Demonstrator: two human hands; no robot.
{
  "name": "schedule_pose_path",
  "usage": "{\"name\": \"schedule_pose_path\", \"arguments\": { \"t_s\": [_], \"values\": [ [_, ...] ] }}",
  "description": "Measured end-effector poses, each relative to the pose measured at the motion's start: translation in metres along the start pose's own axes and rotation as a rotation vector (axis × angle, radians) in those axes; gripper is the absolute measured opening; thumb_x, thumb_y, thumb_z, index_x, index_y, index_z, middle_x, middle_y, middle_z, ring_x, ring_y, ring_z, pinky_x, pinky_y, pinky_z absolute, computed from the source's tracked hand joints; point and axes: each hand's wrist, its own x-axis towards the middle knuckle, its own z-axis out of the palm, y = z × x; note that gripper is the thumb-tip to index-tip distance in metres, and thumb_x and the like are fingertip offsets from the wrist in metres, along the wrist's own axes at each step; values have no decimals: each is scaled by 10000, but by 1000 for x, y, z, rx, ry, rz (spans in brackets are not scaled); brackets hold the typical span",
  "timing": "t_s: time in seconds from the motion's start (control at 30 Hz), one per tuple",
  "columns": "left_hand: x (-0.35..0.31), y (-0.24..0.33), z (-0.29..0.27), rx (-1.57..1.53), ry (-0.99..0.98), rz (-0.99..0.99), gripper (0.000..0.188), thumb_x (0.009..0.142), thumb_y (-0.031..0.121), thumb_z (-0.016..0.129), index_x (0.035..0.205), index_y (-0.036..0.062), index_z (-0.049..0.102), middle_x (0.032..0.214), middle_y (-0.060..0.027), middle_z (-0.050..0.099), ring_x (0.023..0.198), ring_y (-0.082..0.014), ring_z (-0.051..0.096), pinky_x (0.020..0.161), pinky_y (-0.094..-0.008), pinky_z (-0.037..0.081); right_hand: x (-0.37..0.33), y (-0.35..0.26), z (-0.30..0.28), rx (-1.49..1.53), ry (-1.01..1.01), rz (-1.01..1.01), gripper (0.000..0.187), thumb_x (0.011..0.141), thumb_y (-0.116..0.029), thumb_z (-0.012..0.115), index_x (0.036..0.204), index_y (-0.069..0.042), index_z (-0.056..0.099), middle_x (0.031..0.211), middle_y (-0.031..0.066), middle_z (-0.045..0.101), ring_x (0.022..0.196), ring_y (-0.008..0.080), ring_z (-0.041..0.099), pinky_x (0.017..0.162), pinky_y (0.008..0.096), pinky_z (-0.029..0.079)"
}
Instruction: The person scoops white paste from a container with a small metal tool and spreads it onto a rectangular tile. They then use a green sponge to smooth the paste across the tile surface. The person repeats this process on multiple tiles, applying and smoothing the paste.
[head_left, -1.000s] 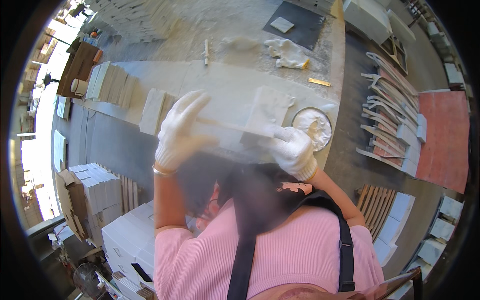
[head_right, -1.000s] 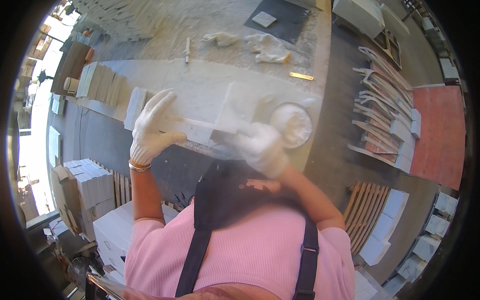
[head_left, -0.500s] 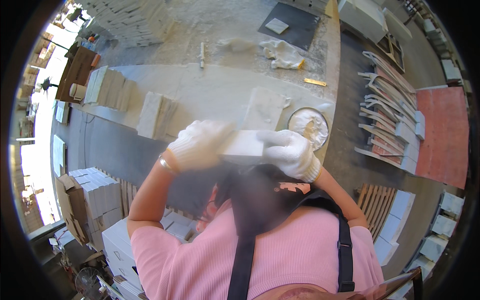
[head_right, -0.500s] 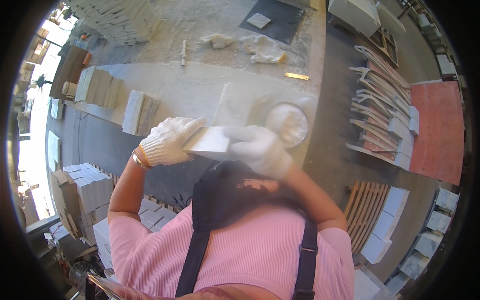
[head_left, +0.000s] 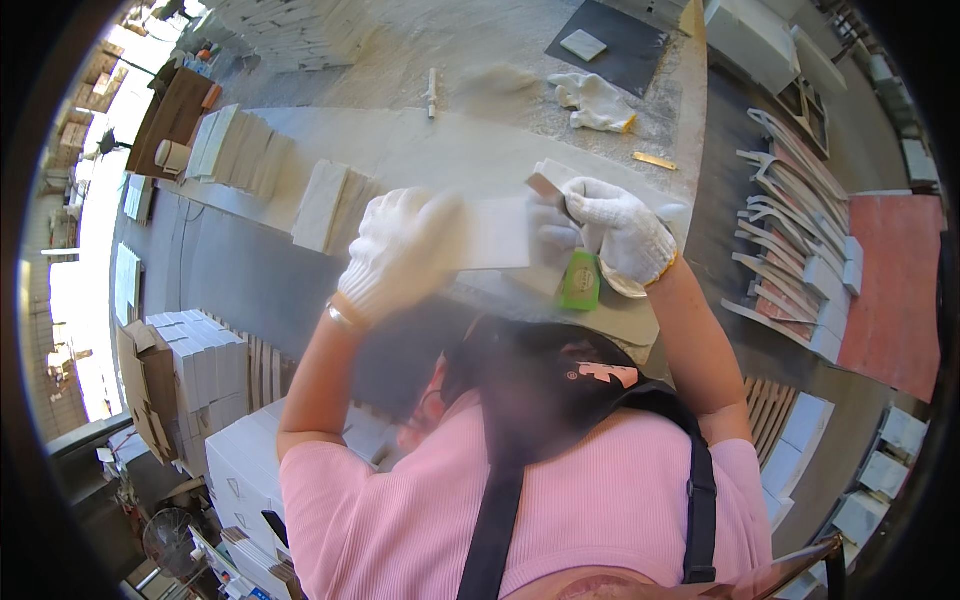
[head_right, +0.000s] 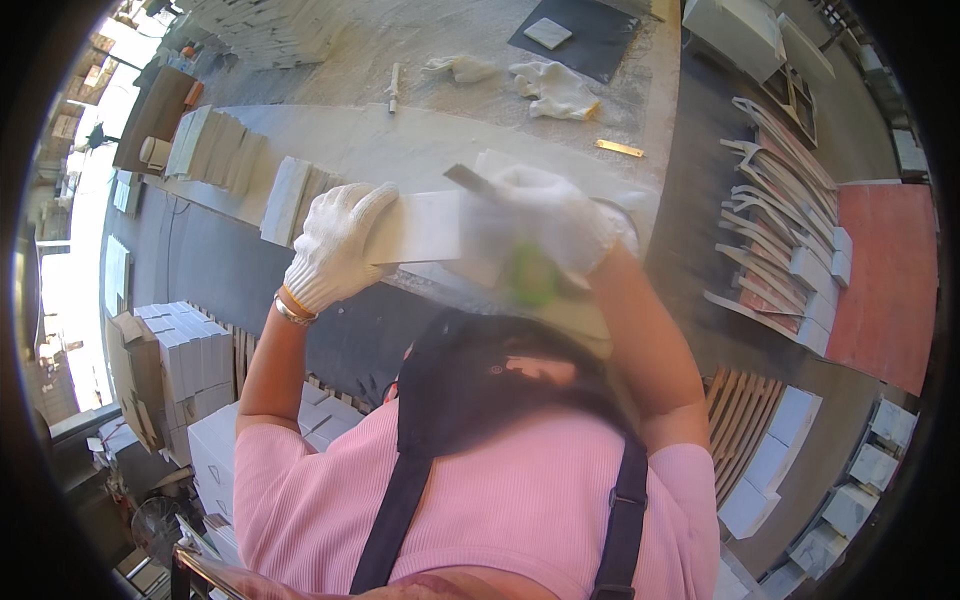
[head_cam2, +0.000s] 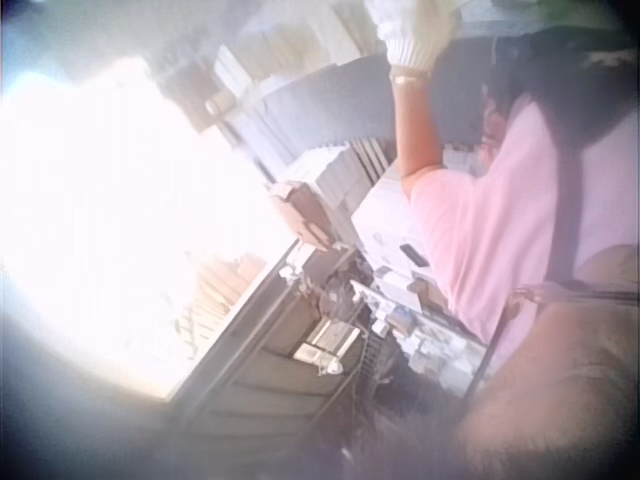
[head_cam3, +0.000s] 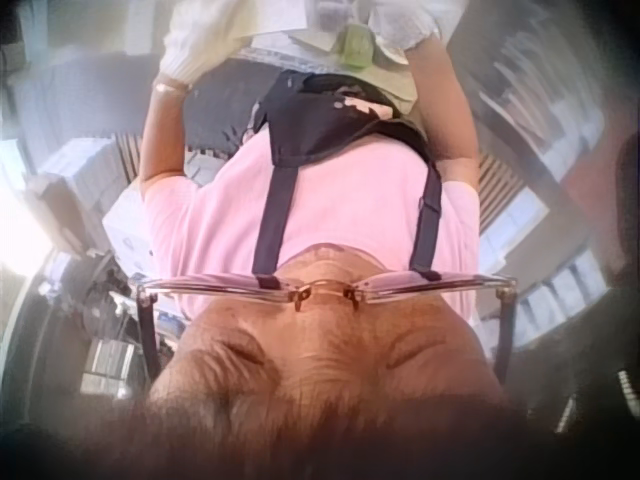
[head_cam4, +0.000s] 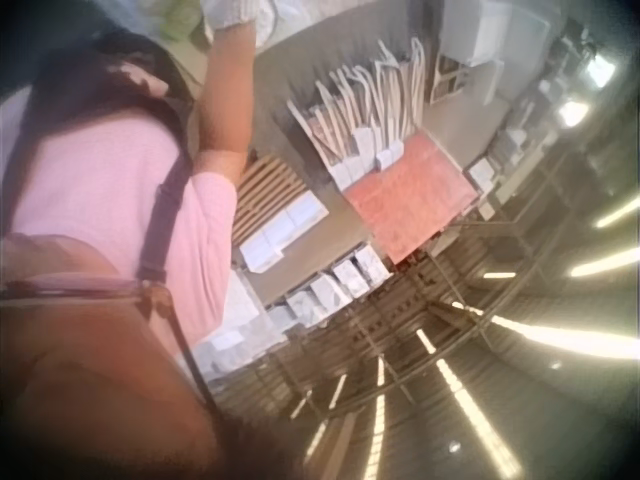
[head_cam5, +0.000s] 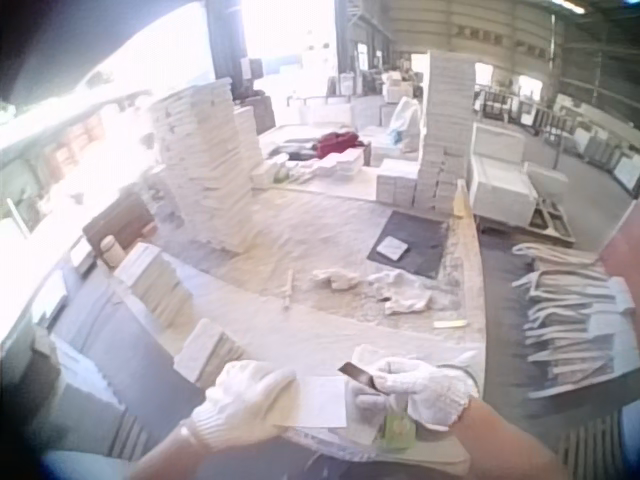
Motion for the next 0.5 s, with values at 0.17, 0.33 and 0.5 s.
{"name": "schedule_pose_path", "arguments": {
  "t_s": [0.17, 0.33, 0.5],
  "values": [
    [-1, 0, 5, -59, 64, -47, 866, 598, 242, 927, 1388, 128, 590, 1304, -149, 635, 1226, -393, 577, 1061, -515, 453, -52, 19, 5, 18, -39, 193, 249, 999, -235, 693, 1058, 3, 652, 1161, 165, 708, 991, 236, 695, 852, 396, 591],
    [14, 15, 8, -137, 3, -23, 1000, 520, 364, 985, 1409, 135, 589, 1331, -149, 628, 1235, -404, 572, 1081, -525, 438, -102, 24, -8, -238, 369, 2, 248, 1003, -257, 687, 1040, -13, 661, 1041, 133, 736, 826, 182, 700, 705, 316, 570],
    [43, 38, 8, -105, -33, 133, 1066, 500, 473, 985, 1427, 130, 585, 1335, -148, 624, 1231, -399, 571, 1064, -525, 441, -131, 55, -44, -531, 777, -165, 193, 1018, -164, 669, 1147, -27, 713, 904, 46, 721, 716, 94, 640, 622, 234, 494]
  ]
}}
